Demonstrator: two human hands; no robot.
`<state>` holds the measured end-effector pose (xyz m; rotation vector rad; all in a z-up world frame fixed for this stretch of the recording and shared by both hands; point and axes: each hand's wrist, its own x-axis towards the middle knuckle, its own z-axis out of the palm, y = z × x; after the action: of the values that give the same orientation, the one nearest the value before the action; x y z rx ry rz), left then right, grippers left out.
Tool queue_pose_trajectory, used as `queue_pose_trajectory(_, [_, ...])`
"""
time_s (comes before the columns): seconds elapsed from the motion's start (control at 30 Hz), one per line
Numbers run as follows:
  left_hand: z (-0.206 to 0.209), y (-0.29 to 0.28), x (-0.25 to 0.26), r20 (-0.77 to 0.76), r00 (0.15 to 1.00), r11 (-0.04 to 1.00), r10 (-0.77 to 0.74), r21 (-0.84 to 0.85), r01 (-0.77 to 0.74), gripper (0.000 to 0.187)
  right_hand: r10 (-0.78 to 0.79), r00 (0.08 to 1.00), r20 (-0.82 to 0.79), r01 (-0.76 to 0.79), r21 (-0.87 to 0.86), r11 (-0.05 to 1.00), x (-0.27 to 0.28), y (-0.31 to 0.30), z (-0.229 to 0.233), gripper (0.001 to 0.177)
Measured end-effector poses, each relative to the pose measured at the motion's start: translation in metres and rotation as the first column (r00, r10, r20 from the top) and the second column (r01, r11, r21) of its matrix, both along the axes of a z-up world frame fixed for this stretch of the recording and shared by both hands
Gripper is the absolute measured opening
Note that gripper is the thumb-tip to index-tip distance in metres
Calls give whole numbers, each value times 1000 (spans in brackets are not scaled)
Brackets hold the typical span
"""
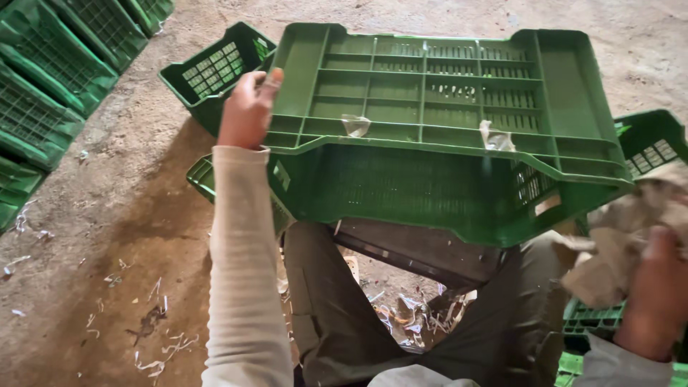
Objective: The person wipes a green plastic crate with a cloth, cleaning the top, sides, and interior surfaces. They rotate the crate to access different areas and finish by placing it aside.
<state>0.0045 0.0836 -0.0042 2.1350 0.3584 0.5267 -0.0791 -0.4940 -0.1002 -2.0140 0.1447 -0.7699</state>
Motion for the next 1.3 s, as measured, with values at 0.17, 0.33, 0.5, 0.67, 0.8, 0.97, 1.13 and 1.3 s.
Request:
queue_pose_trajectory(0.17, [-22,33,-27,211,960,746,-187,-605,278,71,-38,996,-86,46,92,995,-20,18,-16,29])
queue_pose_trajectory(0.33, [-147,77,-35,433,901,499,4,-782,374,70,121,991,-48,-121,3,993,-33,40,-33,43])
queue_pose_trajectory(0.5, [-312,82,-18,236,965,551,-112,-793,258,38,70,914,-399,-205,-308,929,7,52,-42,75])
queue_pose_trajectory(0.67, [-302,31,-16,302,953,243,12,-926,290,57,194,905,-379,-272,-163,948,37,63,-20,58])
queue_pose_trajectory(0.8, [-94,30,-36,286,936,210,-203,-921,327,77,282,921,-269,-306,-52,951,66,56,27,55])
queue_pose_trajectory(0.97, [84,61,-23,249,718,646,-649,-317,694,111,369,907,-201,-372,26,928,106,58,58,51])
queue_pose_trajectory(1.13, [-11,33,62,129,975,978,-183,121,167,51,482,863,-153,-454,186,871,137,32,46,47])
queue_pose_trajectory(1.3, [-74,60,107,351,886,797,-304,-416,438,89,647,762,-3,-565,485,668,148,1,4,44])
